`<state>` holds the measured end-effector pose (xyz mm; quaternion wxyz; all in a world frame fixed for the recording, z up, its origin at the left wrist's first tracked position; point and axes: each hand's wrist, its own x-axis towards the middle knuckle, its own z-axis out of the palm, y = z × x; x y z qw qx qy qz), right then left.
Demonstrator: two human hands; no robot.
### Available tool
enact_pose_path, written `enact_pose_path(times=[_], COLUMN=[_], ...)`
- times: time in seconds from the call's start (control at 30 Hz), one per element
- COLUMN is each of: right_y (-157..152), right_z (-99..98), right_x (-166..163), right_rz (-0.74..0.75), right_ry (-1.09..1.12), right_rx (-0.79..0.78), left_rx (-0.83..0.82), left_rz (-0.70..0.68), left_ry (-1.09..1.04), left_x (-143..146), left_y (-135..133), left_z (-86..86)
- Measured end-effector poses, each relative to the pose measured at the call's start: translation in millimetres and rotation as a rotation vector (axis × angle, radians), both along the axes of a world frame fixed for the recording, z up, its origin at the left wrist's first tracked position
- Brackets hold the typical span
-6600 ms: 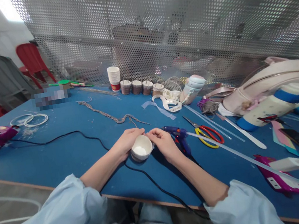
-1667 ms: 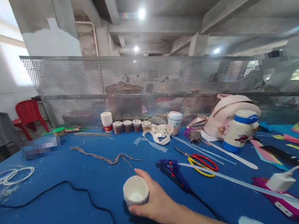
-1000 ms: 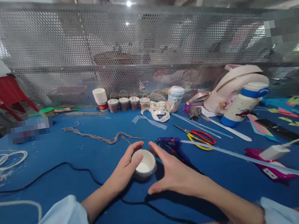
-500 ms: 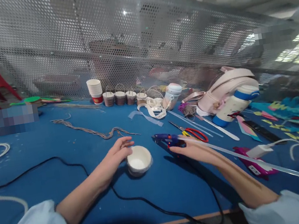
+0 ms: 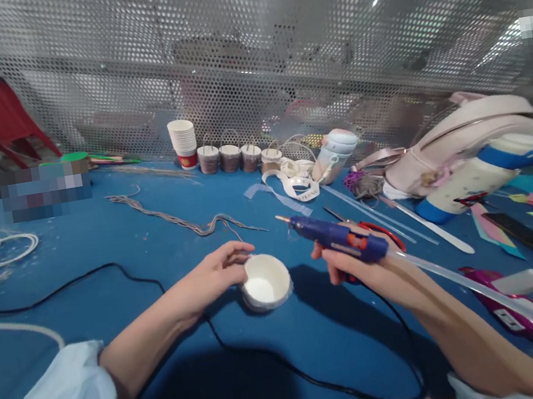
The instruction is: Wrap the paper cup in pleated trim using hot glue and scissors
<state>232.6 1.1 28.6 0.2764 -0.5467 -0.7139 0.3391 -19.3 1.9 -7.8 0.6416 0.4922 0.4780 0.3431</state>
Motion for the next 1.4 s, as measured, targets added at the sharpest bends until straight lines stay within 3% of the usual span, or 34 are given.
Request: enact_pose_path(times=[0.1,0.2,0.4,0.5,0.8,1.1,1.4], right_y=[-19,-28,-31,-33,-47,-46,-50], right_z=[12.2,11.8,6.9,6.6,12.3,22.8,17.0], right_x=[-6,-12,-22,-22,-24,-39,-39], right_rz=[0.116,0.225,0.220,0.288,0.459,0.482,0.477], right_ry=[-0.121,-0.197,-0.167,-0.188,-0.437,-0.683,-0.772], right_rx=[0.042,0.085,0.110,0.112,0.131,0.141,0.171], left_rx=[0.004,0.004,0.048,0.084,0.092,0.191,0.287], left_rz=[-0.016,-0.012,0.021,0.060,0.109,0.051,0.036], left_ry=[0.017,0.002,-0.038,-0.044,-0.020,0.049,0.131], left_x=[1,2,0,-1,1,1,-2], left_y=[0,0,2,4,4,8,8], left_z=[-0.3,0.3,-3.7,-6.6,-6.3,-10.2,-11.5])
